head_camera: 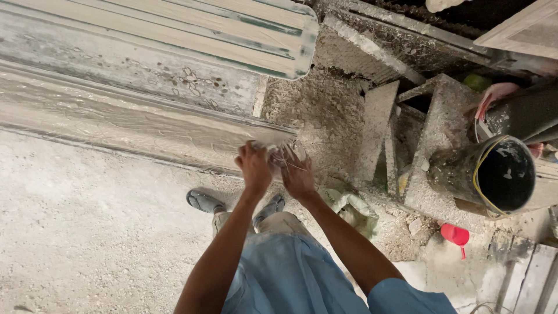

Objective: The person spreads a white fibrous material over a long rectangular mold, then scoops a white paste from a bucket and spreads it evenly over the fibers using a small trowel and hands. The person smooths the surface and continues to apply and level the paste along the mold.

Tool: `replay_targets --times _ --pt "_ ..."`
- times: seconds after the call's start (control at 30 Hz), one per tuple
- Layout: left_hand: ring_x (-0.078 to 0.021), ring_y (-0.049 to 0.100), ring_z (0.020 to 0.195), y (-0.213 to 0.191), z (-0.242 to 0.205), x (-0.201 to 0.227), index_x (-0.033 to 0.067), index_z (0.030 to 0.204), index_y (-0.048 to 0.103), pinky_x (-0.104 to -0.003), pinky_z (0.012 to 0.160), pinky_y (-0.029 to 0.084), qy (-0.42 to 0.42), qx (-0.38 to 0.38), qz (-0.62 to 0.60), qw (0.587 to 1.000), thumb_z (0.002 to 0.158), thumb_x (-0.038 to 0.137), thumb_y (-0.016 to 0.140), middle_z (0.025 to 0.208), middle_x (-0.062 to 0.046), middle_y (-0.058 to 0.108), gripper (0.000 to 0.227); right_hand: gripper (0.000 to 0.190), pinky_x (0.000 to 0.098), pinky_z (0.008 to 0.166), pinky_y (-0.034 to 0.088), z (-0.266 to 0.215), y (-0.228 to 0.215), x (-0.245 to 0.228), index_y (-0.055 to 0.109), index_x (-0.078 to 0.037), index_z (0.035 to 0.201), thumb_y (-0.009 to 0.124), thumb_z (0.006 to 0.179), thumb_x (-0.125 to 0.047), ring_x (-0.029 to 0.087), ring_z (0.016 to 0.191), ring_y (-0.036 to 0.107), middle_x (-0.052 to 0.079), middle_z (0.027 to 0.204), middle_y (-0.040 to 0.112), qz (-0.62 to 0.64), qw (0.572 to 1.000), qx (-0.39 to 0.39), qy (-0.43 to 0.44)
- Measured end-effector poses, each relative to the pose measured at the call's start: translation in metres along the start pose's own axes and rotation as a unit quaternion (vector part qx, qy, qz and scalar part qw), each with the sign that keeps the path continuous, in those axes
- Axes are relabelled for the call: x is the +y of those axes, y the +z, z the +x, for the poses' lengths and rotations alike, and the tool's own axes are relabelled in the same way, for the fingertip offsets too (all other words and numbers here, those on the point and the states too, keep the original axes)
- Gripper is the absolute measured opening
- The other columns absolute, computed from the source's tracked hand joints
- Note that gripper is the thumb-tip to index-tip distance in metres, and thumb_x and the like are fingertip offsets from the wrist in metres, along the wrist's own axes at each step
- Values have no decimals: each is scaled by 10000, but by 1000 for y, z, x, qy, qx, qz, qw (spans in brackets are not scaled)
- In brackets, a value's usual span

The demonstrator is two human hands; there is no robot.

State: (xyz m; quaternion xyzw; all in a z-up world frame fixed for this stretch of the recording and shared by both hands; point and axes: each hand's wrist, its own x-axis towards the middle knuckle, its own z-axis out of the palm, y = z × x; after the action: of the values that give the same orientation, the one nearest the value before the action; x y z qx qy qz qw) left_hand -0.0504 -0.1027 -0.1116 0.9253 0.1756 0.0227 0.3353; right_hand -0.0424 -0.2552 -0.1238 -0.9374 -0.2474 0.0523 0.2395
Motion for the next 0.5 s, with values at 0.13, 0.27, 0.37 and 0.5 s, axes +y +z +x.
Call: replay_targets --times 0.13,0.27,0.37,0.5 --pt "-376 458 1158 -56 18 -29 -16 1103 689 -532 901 419 -103 51 81 990 901 338 701 1260 -228 523 407 498 670 1264 89 -2 -5 3 476 -121 1517 317 1098 -341 395 1360 516 120 1620 428 38 993 -67 92" --pt "-381 431 1323 -83 8 -26 9 1189 656 -591 1042 394 -27 124 107 986 1056 282 599 1476 -254 439 308 520 686 1220 29 2 6 11 448 -148 1540 336 1065 -328 388 1379 493 138 1620 409 123 990 -22 68" --pt "-354 334 1491 -60 -14 5 86 1067 677 -659 1155 287 138 -40 160 977 1065 278 554 1619 -217 352 229 465 629 1251 -10 -4 21 30 518 -209 1514 417 1094 -380 401 1498 391 101 1609 427 131 981 -78 122" --pt "-329 228 1525 -37 -37 24 74 1214 691 -752 1142 117 174 -102 130 971 952 339 564 1630 -146 306 393 429 588 1227 -10 -2 24 63 590 -259 1508 473 1114 -384 458 1540 346 175 1669 348 61 997 -16 46"
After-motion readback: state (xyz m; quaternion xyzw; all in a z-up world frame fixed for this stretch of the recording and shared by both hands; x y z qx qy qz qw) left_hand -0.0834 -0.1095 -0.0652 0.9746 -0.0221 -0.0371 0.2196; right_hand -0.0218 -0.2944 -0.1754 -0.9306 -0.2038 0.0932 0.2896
